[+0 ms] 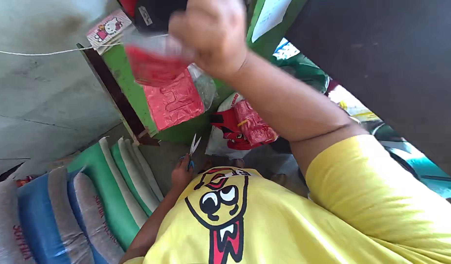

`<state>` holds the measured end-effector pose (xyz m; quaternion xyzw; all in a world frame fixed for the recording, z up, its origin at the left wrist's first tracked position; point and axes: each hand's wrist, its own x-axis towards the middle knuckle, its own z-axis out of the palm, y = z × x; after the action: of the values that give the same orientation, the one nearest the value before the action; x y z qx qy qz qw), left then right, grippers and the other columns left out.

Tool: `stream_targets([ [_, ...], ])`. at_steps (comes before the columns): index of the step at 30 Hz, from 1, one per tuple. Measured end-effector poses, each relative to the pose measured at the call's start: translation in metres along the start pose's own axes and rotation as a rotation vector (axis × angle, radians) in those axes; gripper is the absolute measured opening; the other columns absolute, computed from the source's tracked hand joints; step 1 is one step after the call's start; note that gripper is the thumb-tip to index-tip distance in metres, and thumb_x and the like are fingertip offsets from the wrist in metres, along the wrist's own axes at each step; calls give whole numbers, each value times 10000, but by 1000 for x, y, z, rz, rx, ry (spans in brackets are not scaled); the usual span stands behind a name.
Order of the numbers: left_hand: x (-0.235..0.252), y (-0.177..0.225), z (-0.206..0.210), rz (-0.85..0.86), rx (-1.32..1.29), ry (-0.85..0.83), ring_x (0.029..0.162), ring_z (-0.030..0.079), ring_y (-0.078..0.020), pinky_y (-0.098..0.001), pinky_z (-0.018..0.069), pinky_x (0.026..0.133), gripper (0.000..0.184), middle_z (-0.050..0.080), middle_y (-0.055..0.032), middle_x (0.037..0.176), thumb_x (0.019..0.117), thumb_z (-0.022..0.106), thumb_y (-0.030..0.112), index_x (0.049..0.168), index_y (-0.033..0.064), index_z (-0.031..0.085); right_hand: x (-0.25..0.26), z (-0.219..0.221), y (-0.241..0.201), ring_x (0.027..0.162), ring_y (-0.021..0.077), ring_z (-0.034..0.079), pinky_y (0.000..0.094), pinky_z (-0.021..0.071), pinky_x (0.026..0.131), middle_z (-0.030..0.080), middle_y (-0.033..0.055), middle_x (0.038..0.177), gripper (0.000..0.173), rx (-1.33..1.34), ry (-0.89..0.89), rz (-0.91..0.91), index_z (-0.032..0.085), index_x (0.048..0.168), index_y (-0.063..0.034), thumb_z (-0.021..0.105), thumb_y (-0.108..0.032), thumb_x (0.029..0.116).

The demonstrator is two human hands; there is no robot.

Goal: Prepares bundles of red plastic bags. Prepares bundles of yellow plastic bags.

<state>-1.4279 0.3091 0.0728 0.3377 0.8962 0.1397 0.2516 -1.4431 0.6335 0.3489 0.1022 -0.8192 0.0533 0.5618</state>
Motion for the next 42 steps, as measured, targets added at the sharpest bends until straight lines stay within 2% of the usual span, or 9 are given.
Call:
stream_targets([
  [3,-2,2,-8,1,11,-83,1203,656,-402,-562,529,991,536,613,-209,1408,996,596,186,1512,76,505,-90,34,-33,905,317,679,525,502,872,713,100,872,121,80,-280,-40,779,994,-152,704,-219,927],
  [6,1,1,-8,72,27,-108,1212,643,-431,-582,517,1000,542,610,-246,1393,974,627,166,1494,54,523,-194,33,-77,1363,366,540,677,287,1186,636,130,1393,571,213,-690,174,674,1347,-224,826,-438,840],
  [12,22,13,-2,167,86,-164,1213,646,-427,-580,513,1006,539,622,-246,1379,966,631,157,1482,36,532,-344,-32,-124,1322,404,570,642,358,1153,637,196,1370,490,77,-687,661,667,1356,-135,729,-383,938],
  [19,60,67,10,197,138,-291,1212,646,-395,-555,511,1022,547,629,-222,1371,982,622,170,1512,99,509,-377,-85,-71,1559,518,19,671,169,1222,-3,326,1684,1039,-263,-1020,1560,148,1629,21,754,-415,905],
  [22,69,94,11,208,127,-303,1219,638,-402,-572,505,1024,583,623,-222,1378,979,638,154,1537,112,476,-353,-94,-63,1531,507,214,595,294,1216,159,334,1661,691,-119,-1222,1446,308,1565,77,556,-319,1057],
  [25,75,109,15,234,103,-265,1219,638,-396,-576,506,1023,575,620,-225,1379,977,642,141,1527,89,483,-339,-102,-52,1362,427,515,554,426,1133,529,267,1456,417,-6,-1268,1366,547,1392,63,491,-211,1082],
  [28,78,116,19,232,62,-226,1238,633,-378,-556,502,1041,572,627,-212,1378,972,645,130,1520,81,492,-329,-109,-40,1206,408,636,620,503,991,676,220,1246,332,43,-1289,1452,674,1232,-23,449,-219,1086],
  [35,72,117,24,123,-36,-135,1246,634,-359,-534,487,1068,561,632,-199,1383,966,648,149,1503,61,512,-293,-140,-24,1135,370,673,621,498,987,720,184,1166,338,154,-874,1604,717,1218,-85,437,-234,1103],
  [42,65,115,35,77,-66,-121,1233,645,-360,-527,495,1062,555,631,-200,1387,964,642,153,1497,58,520,-266,-198,26,801,58,677,290,598,767,691,-34,885,263,801,89,1699,640,1056,-83,386,-139,1095],
])
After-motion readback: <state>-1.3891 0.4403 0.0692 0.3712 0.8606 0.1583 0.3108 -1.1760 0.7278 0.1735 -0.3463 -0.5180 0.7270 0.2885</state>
